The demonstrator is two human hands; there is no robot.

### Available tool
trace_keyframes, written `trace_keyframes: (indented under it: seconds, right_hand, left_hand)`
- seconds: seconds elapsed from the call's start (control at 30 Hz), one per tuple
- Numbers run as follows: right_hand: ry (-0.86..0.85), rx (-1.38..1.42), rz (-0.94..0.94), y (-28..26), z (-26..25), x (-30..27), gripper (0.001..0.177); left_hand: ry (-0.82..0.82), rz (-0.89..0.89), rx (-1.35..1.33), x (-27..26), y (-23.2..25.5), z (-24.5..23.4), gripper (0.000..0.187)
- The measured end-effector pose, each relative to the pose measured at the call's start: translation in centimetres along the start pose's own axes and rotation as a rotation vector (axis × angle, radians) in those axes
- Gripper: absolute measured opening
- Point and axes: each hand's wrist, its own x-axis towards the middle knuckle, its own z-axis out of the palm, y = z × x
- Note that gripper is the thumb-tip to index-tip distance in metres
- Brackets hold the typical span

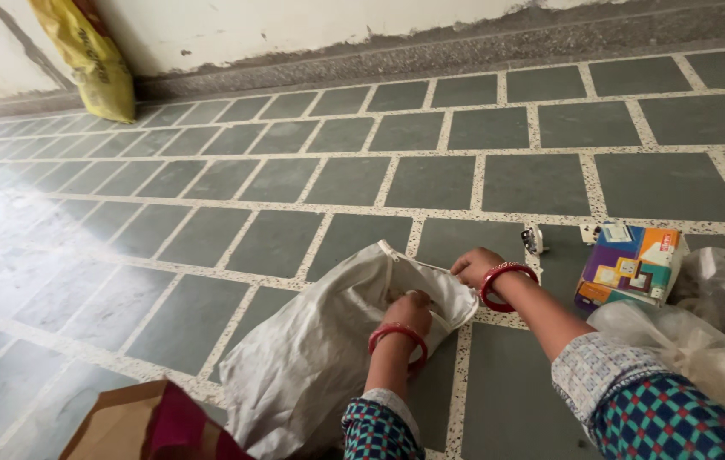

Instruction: The person unpacks several items from shopping bags onto the floor, including a box, a plastic cup, and paper slips, and then gathers smaller metal parts into a white cloth bag.

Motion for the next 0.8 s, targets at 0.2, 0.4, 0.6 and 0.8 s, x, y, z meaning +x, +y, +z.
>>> trace_keyframes:
  seconds: [0.2,0.4,0.6,0.8]
  right_hand:
    - [0.228,-0.067,0.154,4.0,3.6,2.0,0.061]
    - [0.197,-0.012,0.206,6.4,7.3,1.5,0.031]
    - [0.275,0.270,0.361,6.7,5.9,-0.5,0.032]
    - [0.212,0.296,0.358,4.0,4.5,-2.1,0.030]
  left_hand:
    - [-0.169,0.079,0.347,-0.1,4.8,2.3,0.050]
    - [-0.385,0.085,0.770,1.1,6.1,3.2,0.047]
    - [-0.230,-0.009,0.881,0.0,1.1,0.3,0.071]
    - [-0.296,-0.106,1.050,-0.8,0.9,-1.2,0.065]
